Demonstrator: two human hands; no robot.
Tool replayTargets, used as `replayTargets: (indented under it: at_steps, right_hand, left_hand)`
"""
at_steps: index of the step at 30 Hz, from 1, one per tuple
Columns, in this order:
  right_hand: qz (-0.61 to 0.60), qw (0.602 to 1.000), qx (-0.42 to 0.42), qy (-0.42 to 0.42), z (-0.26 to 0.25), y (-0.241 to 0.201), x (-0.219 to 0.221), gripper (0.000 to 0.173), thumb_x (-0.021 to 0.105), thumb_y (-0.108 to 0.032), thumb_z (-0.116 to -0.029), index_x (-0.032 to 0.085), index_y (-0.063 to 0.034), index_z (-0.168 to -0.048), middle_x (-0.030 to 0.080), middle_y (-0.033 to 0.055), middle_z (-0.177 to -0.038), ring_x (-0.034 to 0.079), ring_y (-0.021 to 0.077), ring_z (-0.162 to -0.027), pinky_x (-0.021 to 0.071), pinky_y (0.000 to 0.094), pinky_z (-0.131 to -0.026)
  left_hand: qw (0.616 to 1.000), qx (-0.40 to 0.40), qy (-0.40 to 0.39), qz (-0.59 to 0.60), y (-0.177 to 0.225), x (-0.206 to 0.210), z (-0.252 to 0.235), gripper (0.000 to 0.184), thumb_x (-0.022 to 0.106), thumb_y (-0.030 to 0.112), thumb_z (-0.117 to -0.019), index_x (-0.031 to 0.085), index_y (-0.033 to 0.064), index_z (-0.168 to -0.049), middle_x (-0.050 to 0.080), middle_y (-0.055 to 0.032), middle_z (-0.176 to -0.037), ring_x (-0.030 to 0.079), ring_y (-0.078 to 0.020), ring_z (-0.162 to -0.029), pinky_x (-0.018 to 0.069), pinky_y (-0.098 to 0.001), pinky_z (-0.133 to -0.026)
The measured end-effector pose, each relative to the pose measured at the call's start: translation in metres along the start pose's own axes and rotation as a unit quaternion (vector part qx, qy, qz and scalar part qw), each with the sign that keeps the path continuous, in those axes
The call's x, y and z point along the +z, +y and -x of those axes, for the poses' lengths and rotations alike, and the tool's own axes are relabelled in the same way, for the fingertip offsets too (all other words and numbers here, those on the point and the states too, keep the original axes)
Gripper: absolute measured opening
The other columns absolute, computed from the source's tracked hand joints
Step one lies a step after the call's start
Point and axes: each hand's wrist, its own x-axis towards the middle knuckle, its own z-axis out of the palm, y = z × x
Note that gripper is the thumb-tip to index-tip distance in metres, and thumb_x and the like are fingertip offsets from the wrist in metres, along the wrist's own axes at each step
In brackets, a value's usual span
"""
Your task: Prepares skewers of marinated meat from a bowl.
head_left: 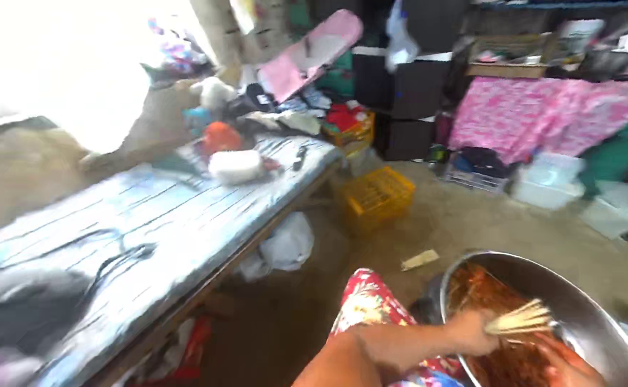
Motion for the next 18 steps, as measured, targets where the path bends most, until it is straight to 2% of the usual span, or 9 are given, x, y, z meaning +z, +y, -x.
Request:
replayTargets:
  at_steps: [2, 4, 6, 8, 10, 11, 13, 16, 18]
  right_hand:
    - [-0.003, 1.0, 0.005, -0.012, -0.005, 0.005, -0.001, 0.025, 0.056, -0.004, -0.1003, 0.059, 0.0011, -0.125, 0.067, -0.0019, -0.1, 0.059, -0.0011, -0.071, 0.0511, 0.0184, -0.061]
    - [-0.017, 0.999, -0.031, -0.02, -0.017, 0.026, -0.004, 0.022, 0.059, -0.005, -0.0984, 0.061, -0.0015, -0.12, 0.07, -0.0049, -0.098, 0.061, -0.0014, -0.069, 0.0517, 0.0179, -0.059]
    - [-0.025, 0.994, -0.097, -0.046, -0.039, 0.061, -0.014, 0.025, 0.064, -0.009, -0.0961, 0.063, -0.0012, -0.12, 0.072, -0.0013, -0.103, 0.063, 0.0021, -0.071, 0.0519, 0.0203, -0.06]
    - [-0.061, 0.959, -0.24, -0.135, -0.064, 0.095, -0.024, 0.027, 0.061, -0.006, -0.0976, 0.062, 0.0082, -0.121, 0.074, 0.007, -0.108, 0.069, 0.0044, -0.078, 0.0552, 0.0197, -0.06]
    - [-0.004, 0.998, -0.051, -0.029, -0.038, 0.052, -0.005, 0.02, 0.063, -0.006, -0.0964, 0.066, -0.0054, -0.116, 0.073, -0.0028, -0.104, 0.069, 0.0058, -0.082, 0.0572, 0.0254, -0.069]
    - [0.006, 1.0, -0.021, -0.008, -0.033, 0.044, 0.0, 0.021, 0.062, -0.007, -0.0968, 0.065, -0.0052, -0.118, 0.072, -0.0023, -0.106, 0.068, 0.0068, -0.086, 0.057, 0.0265, -0.072]
    - [-0.012, 0.999, -0.036, -0.017, -0.033, 0.048, 0.0, 0.022, 0.064, -0.008, -0.0961, 0.064, -0.004, -0.117, 0.073, 0.0004, -0.108, 0.07, 0.0092, -0.088, 0.0588, 0.0281, -0.073]
    - [-0.011, 0.999, -0.017, -0.032, -0.022, 0.031, 0.006, 0.023, 0.062, -0.007, -0.0963, 0.061, -0.0041, -0.12, 0.071, 0.0009, -0.111, 0.069, 0.0102, -0.095, 0.0587, 0.0311, -0.079]
    - [0.012, 1.0, 0.003, -0.024, -0.011, 0.012, 0.015, 0.024, 0.06, -0.006, -0.0978, 0.06, -0.0018, -0.122, 0.07, 0.001, -0.111, 0.068, 0.0086, -0.092, 0.0582, 0.0305, -0.078]
  left_hand:
    - [1.0, 0.015, 0.001, 0.0, -0.002, 0.001, -0.001, 0.037, 0.065, 0.007, -0.0961, 0.059, -0.0077, -0.13, 0.067, -0.0289, -0.117, 0.066, -0.0417, -0.111, 0.051, -0.0588, -0.098]
    - [1.0, 0.029, 0.004, -0.002, -0.007, 0.002, -0.003, 0.037, 0.064, 0.005, -0.0952, 0.059, -0.0089, -0.129, 0.067, -0.0296, -0.116, 0.067, -0.0425, -0.11, 0.0514, -0.0587, -0.097]
    - [1.0, 0.03, -0.003, -0.007, -0.008, 0.002, -0.005, 0.037, 0.064, 0.005, -0.0958, 0.059, -0.0082, -0.13, 0.067, -0.029, -0.117, 0.067, -0.0421, -0.111, 0.0513, -0.0584, -0.098]
    - [0.999, 0.032, -0.009, -0.009, -0.008, 0.002, -0.005, 0.037, 0.062, 0.004, -0.0959, 0.059, -0.0086, -0.13, 0.067, -0.0289, -0.118, 0.066, -0.0425, -0.112, 0.0503, -0.0583, -0.099]
    - [0.999, 0.034, -0.007, -0.01, -0.008, 0.001, -0.006, 0.036, 0.062, 0.004, -0.0958, 0.059, -0.0084, -0.129, 0.067, -0.0289, -0.117, 0.066, -0.0427, -0.111, 0.0505, -0.0587, -0.098]
    - [0.999, 0.034, -0.007, -0.01, -0.008, 0.001, -0.006, 0.036, 0.061, 0.004, -0.096, 0.059, -0.0085, -0.13, 0.067, -0.0291, -0.117, 0.066, -0.043, -0.111, 0.0505, -0.059, -0.098]
    - [0.999, 0.03, -0.009, -0.011, -0.007, 0.001, -0.005, 0.037, 0.061, 0.004, -0.0964, 0.059, -0.0076, -0.131, 0.068, -0.0286, -0.118, 0.066, -0.0426, -0.111, 0.0507, -0.0588, -0.098]
    - [1.0, 0.017, -0.016, -0.011, -0.004, -0.001, -0.005, 0.04, 0.061, 0.005, -0.097, 0.057, -0.0064, -0.135, 0.067, -0.0286, -0.12, 0.066, -0.043, -0.112, 0.0501, -0.0588, -0.099]
    - [1.0, 0.017, -0.014, -0.012, -0.003, -0.001, -0.004, 0.041, 0.062, 0.005, -0.0967, 0.057, -0.0064, -0.135, 0.067, -0.0289, -0.119, 0.066, -0.0434, -0.112, 0.0506, -0.0592, -0.098]
